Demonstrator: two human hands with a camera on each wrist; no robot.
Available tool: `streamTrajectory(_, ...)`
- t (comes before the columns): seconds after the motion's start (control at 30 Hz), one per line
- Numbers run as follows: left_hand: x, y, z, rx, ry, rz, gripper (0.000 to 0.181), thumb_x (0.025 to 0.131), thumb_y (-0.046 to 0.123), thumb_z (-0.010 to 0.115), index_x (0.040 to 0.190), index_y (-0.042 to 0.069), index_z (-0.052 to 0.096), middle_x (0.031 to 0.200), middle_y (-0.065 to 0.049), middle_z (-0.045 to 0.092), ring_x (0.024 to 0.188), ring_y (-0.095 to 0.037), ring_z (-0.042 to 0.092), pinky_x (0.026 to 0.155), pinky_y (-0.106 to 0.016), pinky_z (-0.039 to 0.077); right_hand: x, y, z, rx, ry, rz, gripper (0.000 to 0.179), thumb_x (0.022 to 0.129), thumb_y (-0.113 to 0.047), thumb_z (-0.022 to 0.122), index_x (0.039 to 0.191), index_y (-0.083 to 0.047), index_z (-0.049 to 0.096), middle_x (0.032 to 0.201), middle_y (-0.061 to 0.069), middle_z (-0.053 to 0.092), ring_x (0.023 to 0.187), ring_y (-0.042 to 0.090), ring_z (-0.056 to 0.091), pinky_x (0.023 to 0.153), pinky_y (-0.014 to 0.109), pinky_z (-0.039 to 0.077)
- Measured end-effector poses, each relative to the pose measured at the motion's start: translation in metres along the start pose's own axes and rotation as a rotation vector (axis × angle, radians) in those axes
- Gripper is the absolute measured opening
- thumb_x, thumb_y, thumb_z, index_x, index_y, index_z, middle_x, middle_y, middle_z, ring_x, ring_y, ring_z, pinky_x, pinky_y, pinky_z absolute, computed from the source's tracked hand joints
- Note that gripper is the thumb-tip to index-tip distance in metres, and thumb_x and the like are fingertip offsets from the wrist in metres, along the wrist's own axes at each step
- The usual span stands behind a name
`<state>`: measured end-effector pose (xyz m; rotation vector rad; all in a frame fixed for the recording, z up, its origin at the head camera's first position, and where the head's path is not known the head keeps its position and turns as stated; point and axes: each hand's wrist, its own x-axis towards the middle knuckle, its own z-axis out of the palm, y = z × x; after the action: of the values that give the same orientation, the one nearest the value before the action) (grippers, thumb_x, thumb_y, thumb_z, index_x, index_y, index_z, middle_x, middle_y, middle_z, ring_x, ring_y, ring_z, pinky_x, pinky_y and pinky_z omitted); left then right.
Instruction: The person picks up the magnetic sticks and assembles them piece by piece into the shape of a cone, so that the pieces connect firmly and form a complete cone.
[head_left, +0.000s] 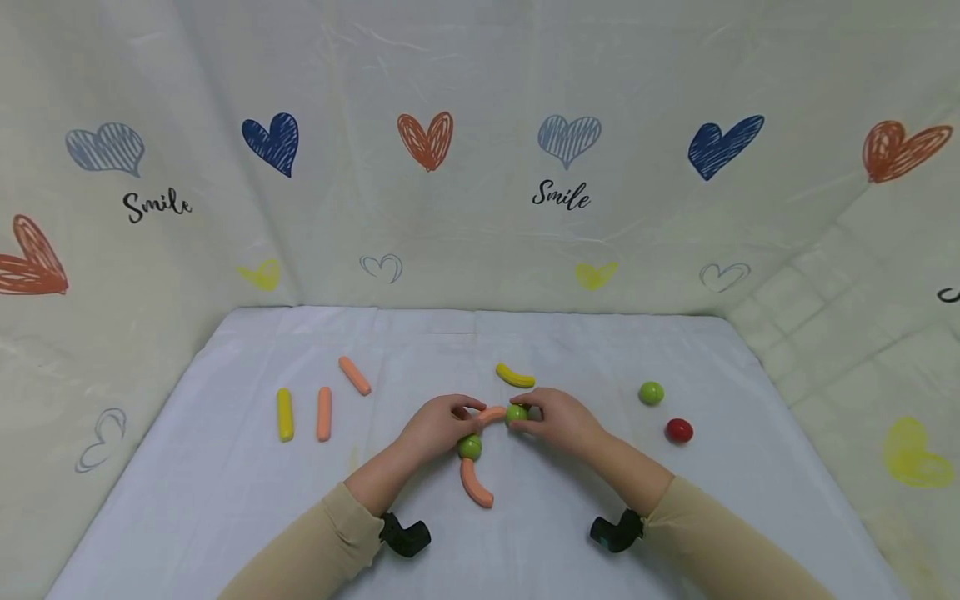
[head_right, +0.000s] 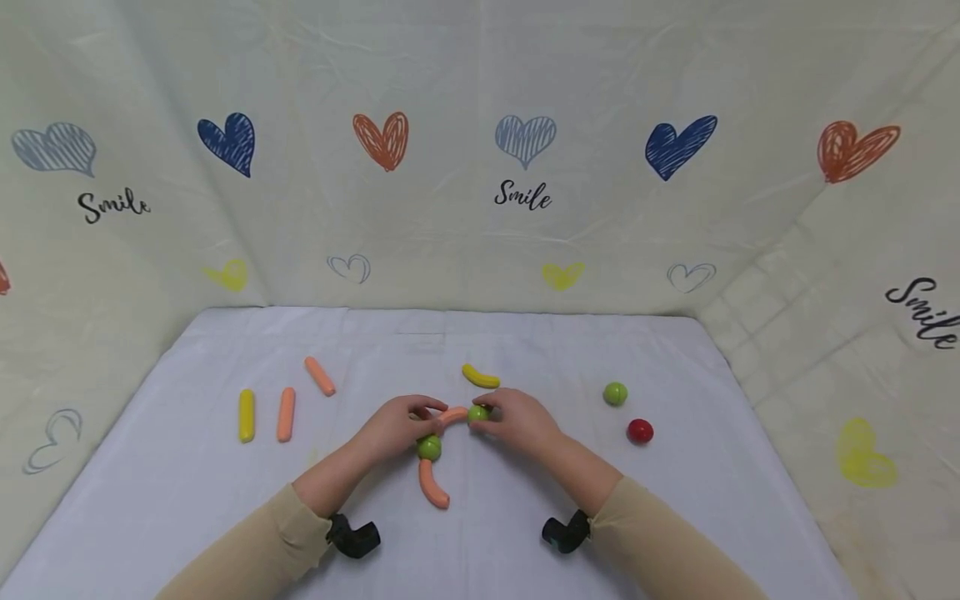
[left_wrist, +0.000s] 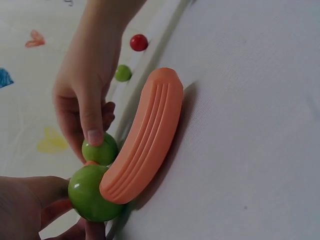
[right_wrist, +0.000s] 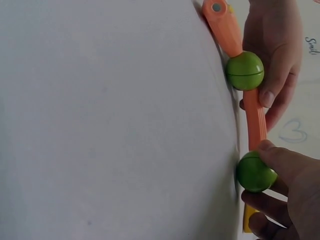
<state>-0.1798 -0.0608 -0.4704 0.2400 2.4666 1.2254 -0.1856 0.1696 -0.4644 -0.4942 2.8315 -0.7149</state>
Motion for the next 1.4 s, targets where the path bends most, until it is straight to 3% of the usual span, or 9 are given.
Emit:
streamTrajectory(0.23,-0.003,0.003,0.0,0.012,0.001,0.004,0.026,0.092,0.029,0.072,0.117,0.022,0.072,0.095,0.001,0.065,0.08,-0.016,0.058,0.068,-0.031,0.048,-0.001,-0.001,0.001,-0.009,0.008,0.022,0.042,0.084,-0.037,0.079,0.12,-0.016,0.072,0.104,-0.006,0.068,0.087,0.012,0.057,0.08,0.037,0.049)
streamTrajectory(0.53,-0.002,0.005,0.0,0.041,-0.016,0.026,0.03,0.093,0.029,0.071,0.122,0.02,0.069,0.094,0.002,0.064,0.079,-0.015,0.057,0.068,-0.032,0.047,-0.004,0.0,-0.002,0.016,-0.002,0.035,0.048,0.084,-0.038,0.079,0.126,-0.017,0.069,0.098,-0.007,0.064,0.075,0.012,0.05,0.068,0.031,0.044)
streamTrajectory(0.97,0.012,0.008,-0.008,0.112,-0.107,0.019,0.031,0.093,0.028,0.07,0.123,0.023,0.07,0.105,0.001,0.067,0.09,-0.014,0.059,0.079,-0.035,0.049,-0.015,0.009,-0.004,0.088,0.023,0.088,0.041,0.087,-0.031,0.078,0.125,-0.018,0.069,0.103,-0.005,0.069,0.076,0.012,0.053,0.068,0.03,0.046)
streamTrajectory(1.17,0.018,0.015,-0.01,0.11,-0.172,0.009,0.034,0.09,0.021,0.069,0.123,0.022,0.07,0.104,0.0,0.066,0.084,-0.016,0.06,0.076,-0.034,0.049,-0.019,0.005,-0.002,0.117,0.046,0.124,0.038,0.087,-0.03,0.077,0.123,-0.02,0.069,0.1,-0.005,0.07,0.078,0.013,0.055,0.07,0.031,0.047)
streamTrajectory(1.4,0.025,0.016,-0.012,0.107,-0.205,0.005,0.028,0.093,0.023,0.068,0.121,0.024,0.072,0.099,0.001,0.065,0.08,-0.016,0.06,0.071,-0.031,0.048,-0.019,0.0,-0.001,0.128,0.07,0.147,0.03,0.088,-0.027,0.077,0.117,-0.023,0.071,0.093,-0.007,0.07,0.076,0.012,0.055,0.069,0.032,0.048)
